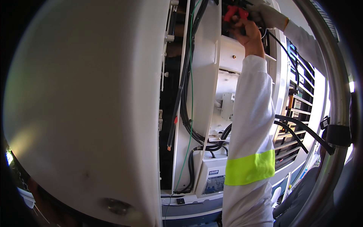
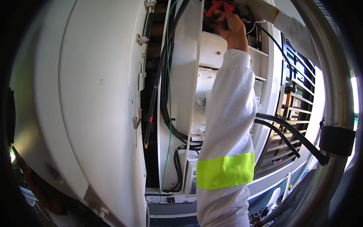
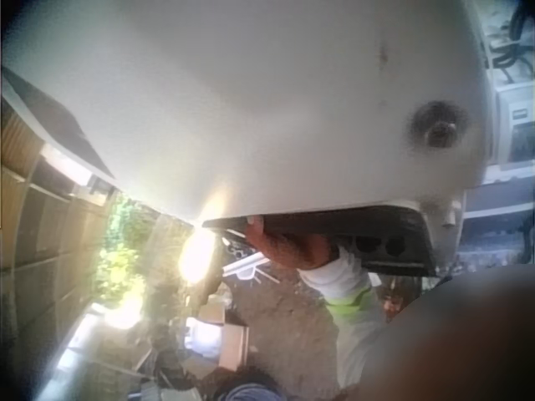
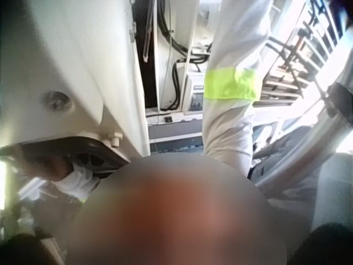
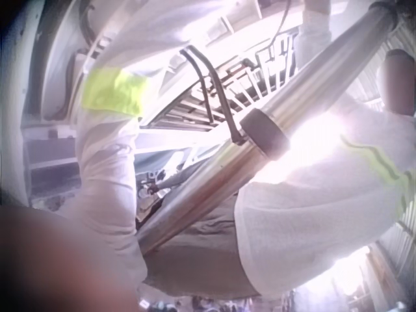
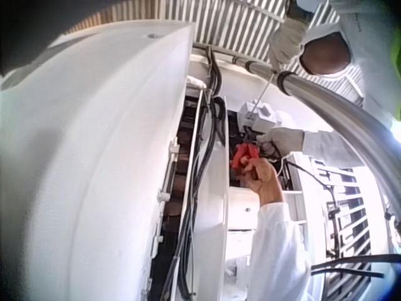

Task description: The person opens an electrical panel on a large machine and uses red-handled pliers to strip and adjust wires inside. They repeatedly reach into the panel, manipulate cables, and reposition components while standing in an outdoor workshop area.

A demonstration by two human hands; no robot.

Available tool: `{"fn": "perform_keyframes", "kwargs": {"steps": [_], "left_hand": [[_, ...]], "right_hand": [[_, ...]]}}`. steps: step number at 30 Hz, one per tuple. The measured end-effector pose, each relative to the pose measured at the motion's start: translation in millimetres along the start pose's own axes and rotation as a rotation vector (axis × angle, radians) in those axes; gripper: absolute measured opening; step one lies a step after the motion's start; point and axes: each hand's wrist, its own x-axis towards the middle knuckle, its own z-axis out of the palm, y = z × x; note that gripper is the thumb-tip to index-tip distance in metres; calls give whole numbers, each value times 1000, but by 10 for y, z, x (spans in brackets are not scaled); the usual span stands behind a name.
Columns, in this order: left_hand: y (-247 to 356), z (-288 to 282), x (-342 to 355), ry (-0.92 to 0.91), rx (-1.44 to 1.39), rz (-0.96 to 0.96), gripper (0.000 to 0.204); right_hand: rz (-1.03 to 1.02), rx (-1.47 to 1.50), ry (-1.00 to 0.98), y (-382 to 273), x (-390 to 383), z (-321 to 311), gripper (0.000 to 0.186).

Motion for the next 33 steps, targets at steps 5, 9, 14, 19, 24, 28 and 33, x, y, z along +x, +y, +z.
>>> {"fn": "perform_keyframes", "kwargs": {"steps": [5,9,14,19,24,28,33], "left_hand": [[65,97,48,-15,-427,-207,47],[157,208,27,-61,-579,-292,47],[201,241,4,61,-551,-320,47],[82,110,17,-35,-353,-182,48],[-76,17,-101,88,-325,-121,47],[-47,20,-122,-19,345,198,45],[84,189,-84,65,-156,-36,45]], "right_hand": [[-7,-3,78,-66,-87,74,32],[36,1,38,-83,-41,31,29],[2,19,-50,-21,143,-149,11],[50,-10,-110,13,242,-163,24],[65,29,-121,-102,135,-25,45],[6,75,-169,-133,-57,3,49],[-30,92,-131,-100,-94,24,49]]}}
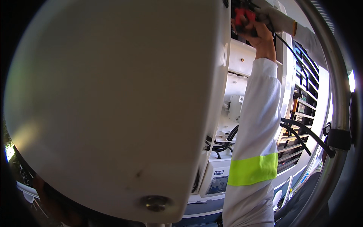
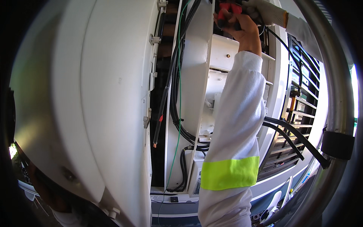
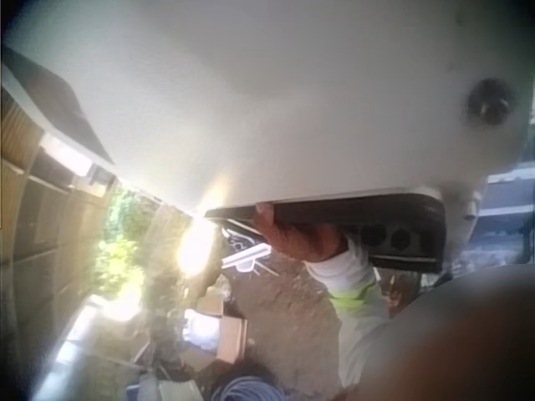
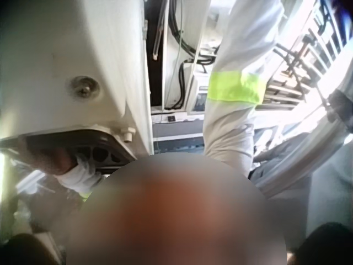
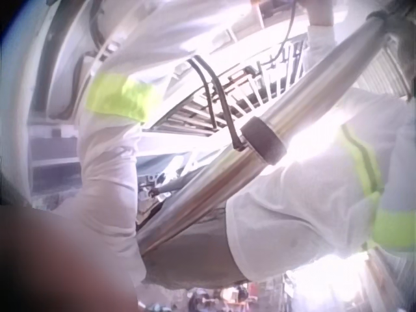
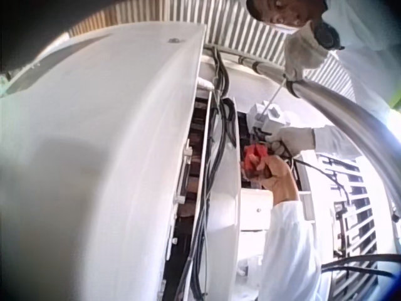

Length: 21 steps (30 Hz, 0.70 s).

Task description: The person opens an electrical panel on a large machine and uses red-handled pliers to strip and adjust wires inside. They repeatedly reach into the panel, manipulate cables, and reposition components while standing in an outdoor workshop area.

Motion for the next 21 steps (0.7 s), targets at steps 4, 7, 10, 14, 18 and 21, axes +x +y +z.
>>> {"fn": "perform_keyframes", "kwargs": {"steps": [4,7,10,14,18,21], "left_hand": [[135,115,91,-3,-467,-368,45],[180,173,115,47,-425,-371,45],[192,212,108,72,-426,-387,46],[193,251,86,98,-449,-371,47],[191,284,78,105,-442,-380,47],[183,296,74,72,-521,-413,47]], "right_hand": [[67,68,9,-28,51,-4,53],[58,58,106,-43,23,18,52],[56,33,159,-40,-37,120,51],[41,-27,294,-53,-173,298,50],[-29,-149,266,-30,-244,343,47],[-24,-43,236,19,-190,184,43]]}}
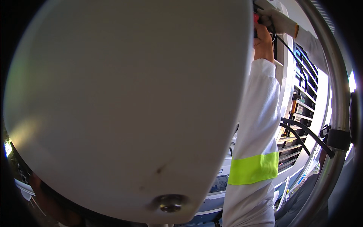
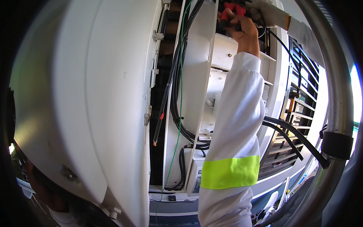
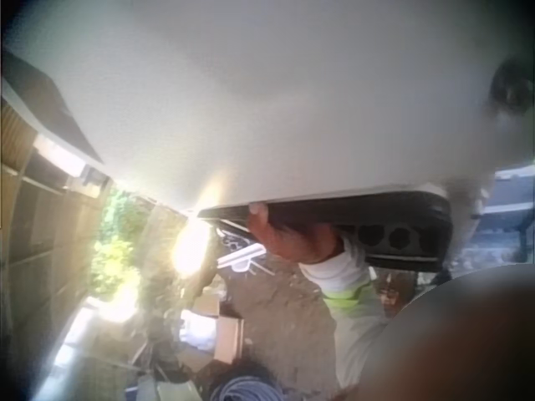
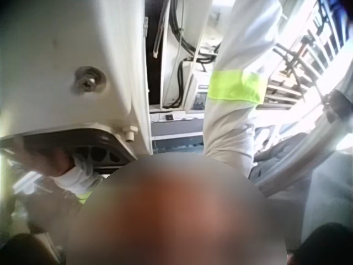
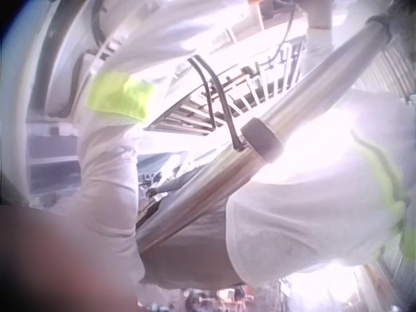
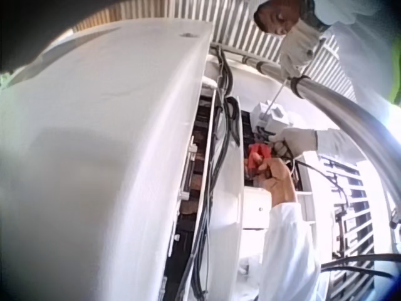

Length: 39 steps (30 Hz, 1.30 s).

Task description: The person opens an electrical panel on a large machine and uses red-handled pliers to strip and adjust wires inside. They repeatedly reach into the panel, manipulate cables, and reposition components while standing in an outdoor workshop area.

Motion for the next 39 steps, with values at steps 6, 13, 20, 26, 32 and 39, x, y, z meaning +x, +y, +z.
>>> {"fn": "perform_keyframes", "kwargs": {"steps": [6,13,20,26,32,39], "left_hand": [[33,-16,-2,37,-2,1,51],[46,123,-63,154,73,38,55],[56,233,-78,134,90,6,56],[-16,134,-26,28,29,47,52],[-12,107,-20,-26,30,42,50],[-24,41,3,-140,-115,-19,50]], "right_hand": [[139,89,-73,149,516,-204,40],[121,-221,83,205,677,-333,26],[126,-174,3,189,527,-179,28],[128,-218,146,57,254,-43,28],[117,-94,20,152,482,-195,27],[176,-76,7,167,629,-261,30]]}}
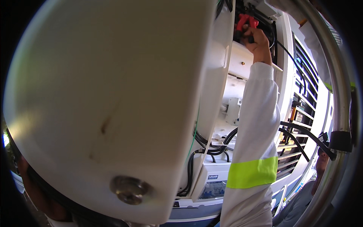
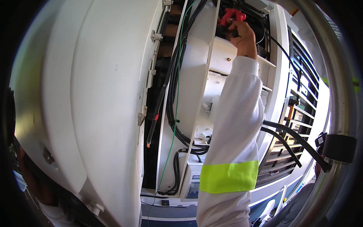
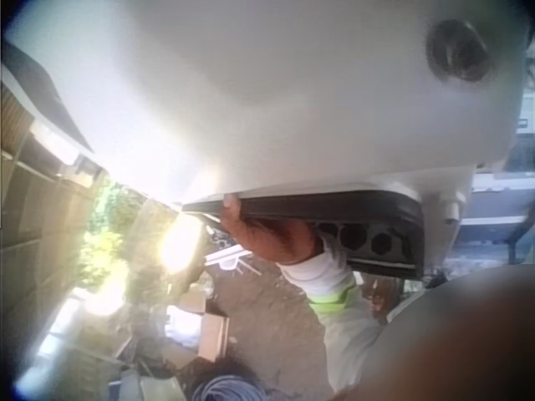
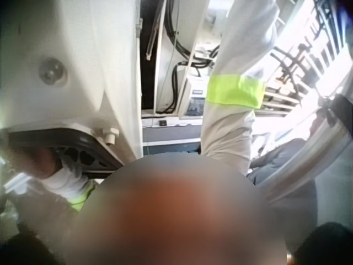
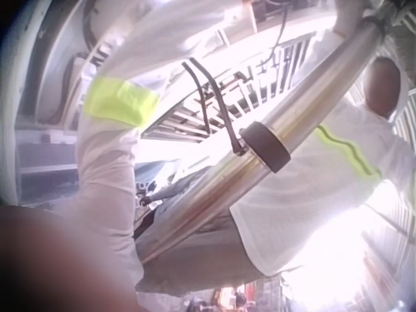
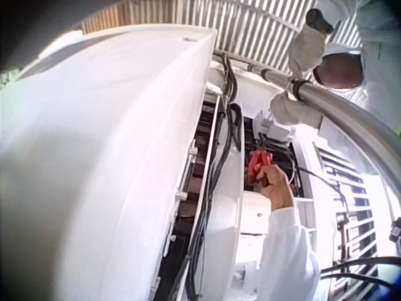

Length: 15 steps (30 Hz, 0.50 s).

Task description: The person opens an electrical panel on a large machine and uses red-handled pliers to strip and adjust wires inside. They repeatedly reach into the panel, manipulate cables, and reposition components while standing in an outdoor workshop area.

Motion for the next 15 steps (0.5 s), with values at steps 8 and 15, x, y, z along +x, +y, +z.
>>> {"fn": "perform_keyframes", "kwargs": {"steps": [8,15], "left_hand": [[84,-30,-69,168,333,104,53],[79,-107,-92,71,655,302,54]], "right_hand": [[-32,-42,-11,2,-31,-4,28],[12,25,-91,-19,-101,16,26]]}}
